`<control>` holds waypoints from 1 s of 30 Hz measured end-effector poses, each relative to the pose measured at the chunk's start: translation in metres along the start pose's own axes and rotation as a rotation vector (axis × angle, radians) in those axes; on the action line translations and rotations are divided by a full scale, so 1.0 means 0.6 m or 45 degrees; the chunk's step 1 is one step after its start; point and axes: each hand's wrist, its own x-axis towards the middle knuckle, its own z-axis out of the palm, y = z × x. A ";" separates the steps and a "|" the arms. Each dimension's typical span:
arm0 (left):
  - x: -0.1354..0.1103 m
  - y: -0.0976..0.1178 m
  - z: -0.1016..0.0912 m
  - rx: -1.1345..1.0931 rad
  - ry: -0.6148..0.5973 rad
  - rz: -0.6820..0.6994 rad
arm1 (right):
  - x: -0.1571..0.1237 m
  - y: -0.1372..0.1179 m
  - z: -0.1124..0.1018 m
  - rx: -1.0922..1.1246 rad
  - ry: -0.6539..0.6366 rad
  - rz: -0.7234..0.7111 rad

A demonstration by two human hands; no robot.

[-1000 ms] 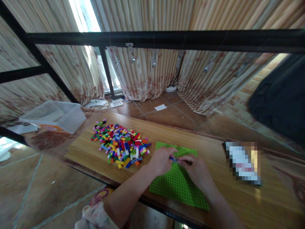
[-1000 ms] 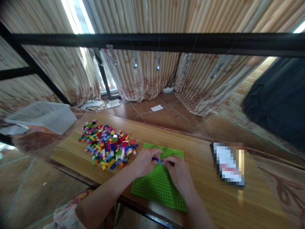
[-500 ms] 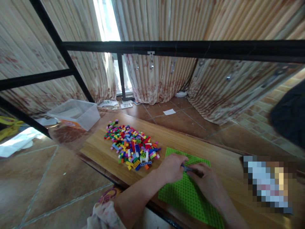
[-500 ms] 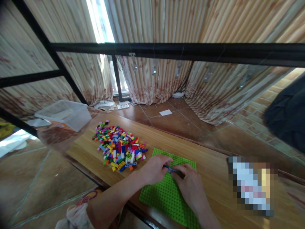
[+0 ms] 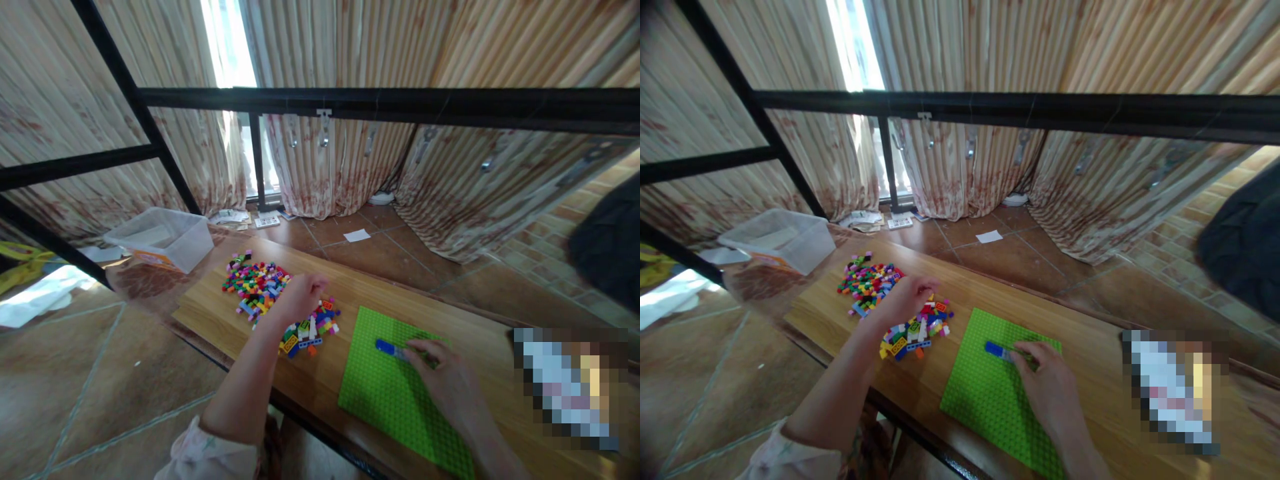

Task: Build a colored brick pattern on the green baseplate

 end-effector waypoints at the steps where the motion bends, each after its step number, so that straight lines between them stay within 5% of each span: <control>1: -0.002 -0.008 -0.012 0.022 0.019 -0.023 | 0.001 -0.002 -0.001 0.014 0.012 0.001; 9: -0.022 -0.027 -0.037 0.193 -0.174 -0.066 | 0.004 -0.016 0.003 0.033 0.049 0.004; 17: -0.025 -0.040 -0.063 0.228 -0.054 -0.103 | 0.003 -0.017 0.003 0.034 0.068 -0.025; 23: -0.049 -0.045 -0.096 0.136 -0.208 -0.143 | 0.003 -0.016 0.010 0.057 0.086 -0.086; 30: -0.062 -0.034 -0.083 0.380 -0.295 -0.143 | 0.005 -0.012 0.014 0.046 0.032 -0.067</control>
